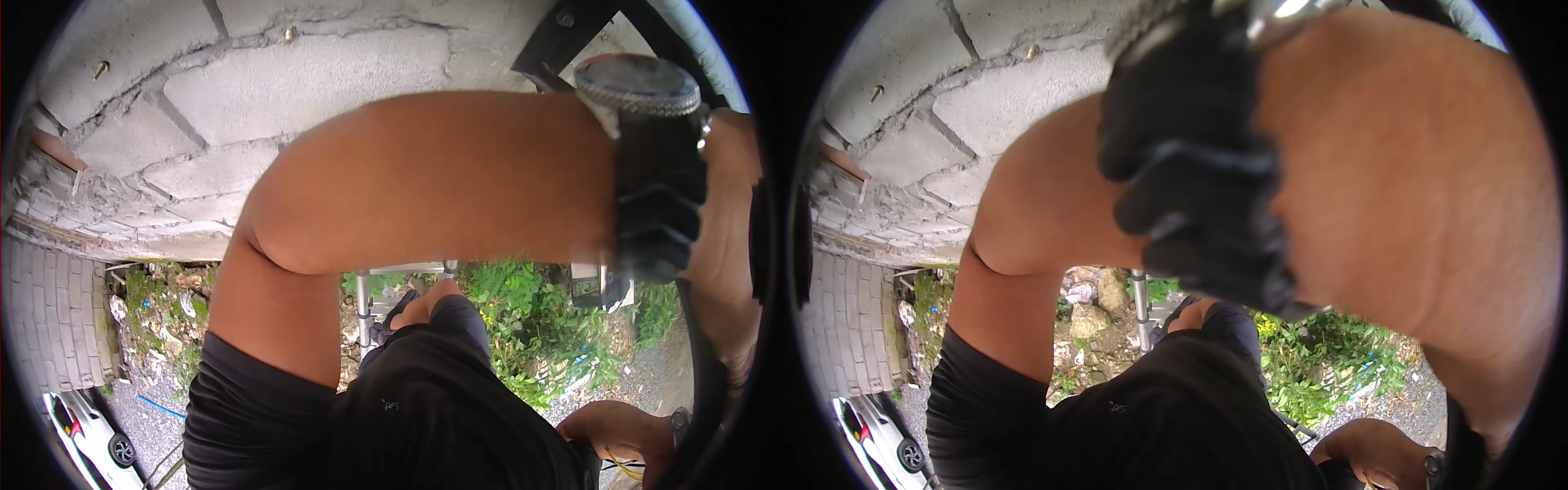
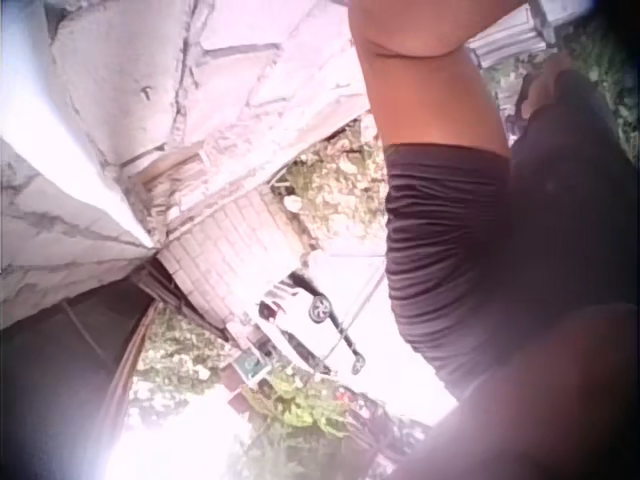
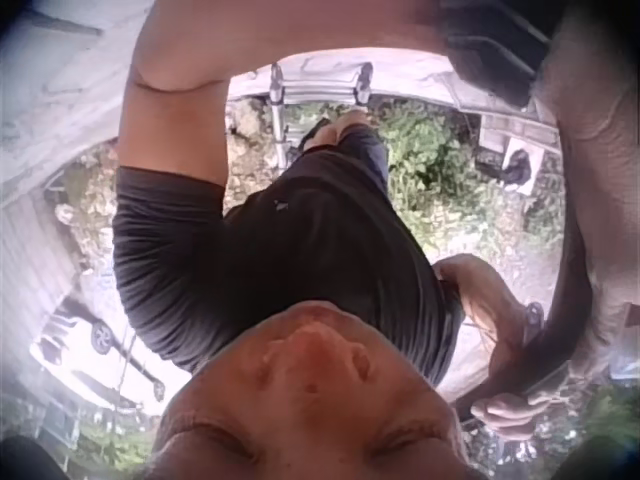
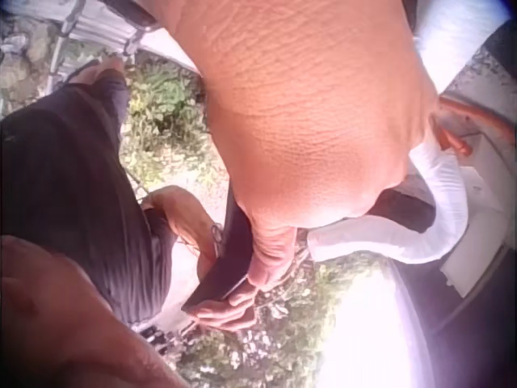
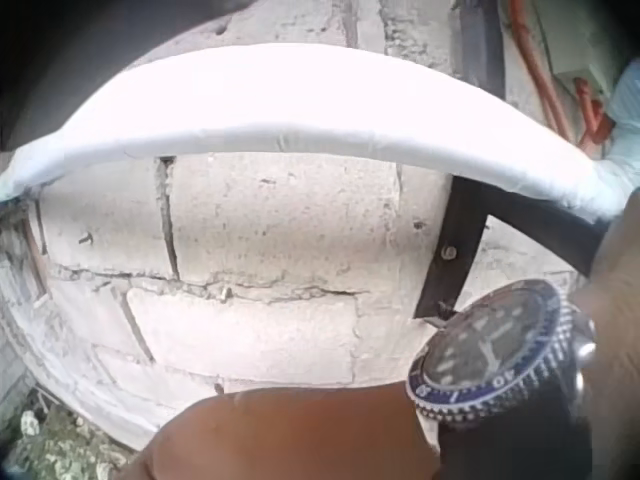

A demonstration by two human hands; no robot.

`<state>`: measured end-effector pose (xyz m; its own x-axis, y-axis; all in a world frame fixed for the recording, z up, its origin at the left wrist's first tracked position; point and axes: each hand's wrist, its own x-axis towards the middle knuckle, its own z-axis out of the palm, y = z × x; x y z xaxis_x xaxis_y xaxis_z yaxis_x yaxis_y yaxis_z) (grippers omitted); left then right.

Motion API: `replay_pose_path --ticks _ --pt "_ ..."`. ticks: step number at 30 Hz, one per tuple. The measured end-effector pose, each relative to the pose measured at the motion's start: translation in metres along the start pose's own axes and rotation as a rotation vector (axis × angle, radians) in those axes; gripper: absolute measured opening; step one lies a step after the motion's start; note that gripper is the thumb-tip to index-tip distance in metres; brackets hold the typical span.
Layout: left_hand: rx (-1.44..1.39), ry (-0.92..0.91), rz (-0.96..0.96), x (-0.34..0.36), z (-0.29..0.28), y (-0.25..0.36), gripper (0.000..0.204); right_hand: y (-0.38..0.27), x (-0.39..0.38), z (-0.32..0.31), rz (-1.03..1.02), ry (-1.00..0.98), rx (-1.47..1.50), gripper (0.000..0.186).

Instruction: The person uses a wrench to tighten bolts on metal brackets mounted on a brick wall. They adjust the position of the brackets and secure them by hand and with the tool.

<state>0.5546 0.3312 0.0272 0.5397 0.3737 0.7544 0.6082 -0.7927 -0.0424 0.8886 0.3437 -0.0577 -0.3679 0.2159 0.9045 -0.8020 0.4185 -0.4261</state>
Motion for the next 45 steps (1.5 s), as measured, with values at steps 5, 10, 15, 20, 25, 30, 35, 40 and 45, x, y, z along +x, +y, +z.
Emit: replay_pose_path --ticks 5,10,15,20,25,30,35,40,45 --pt "-0.031 0.059 0.074 0.011 0.018 -0.001 0.089 0.01 0.021 0.031 -0.01 -0.072 -0.017 0.024" --pt "-0.013 -0.054 0.09 0.021 -0.005 0.003 0.087 0.009 0.066 0.055 -0.072 -0.251 0.042 0.023" --pt "-0.026 -0.148 0.126 0.04 -0.018 0.001 0.082 -0.024 0.086 0.067 0.189 -0.132 -0.069 0.033" --pt "-0.056 -0.228 0.096 0.046 -0.024 -0.001 0.082 -0.031 0.105 0.074 0.233 -0.061 -0.092 0.044" --pt "-0.049 -0.251 0.098 0.05 -0.026 0.005 0.082 -0.046 0.112 0.083 0.301 0.028 -0.097 0.046" --pt "-0.079 -0.224 0.14 0.055 -0.026 0.003 0.078 -0.059 0.113 0.103 0.442 0.202 -0.145 0.054" --pt "-0.084 -0.231 0.117 0.047 -0.024 -0.001 0.08 -0.076 0.064 0.099 0.458 0.607 -0.386 0.046" --pt "-0.096 -0.208 0.128 0.051 -0.028 0.002 0.076 -0.187 0.023 0.109 0.936 0.794 -0.628 0.055" --pt "-0.107 -0.148 0.105 0.051 -0.025 -0.002 0.071 -0.266 0.011 0.111 0.884 1.073 -1.056 0.064"
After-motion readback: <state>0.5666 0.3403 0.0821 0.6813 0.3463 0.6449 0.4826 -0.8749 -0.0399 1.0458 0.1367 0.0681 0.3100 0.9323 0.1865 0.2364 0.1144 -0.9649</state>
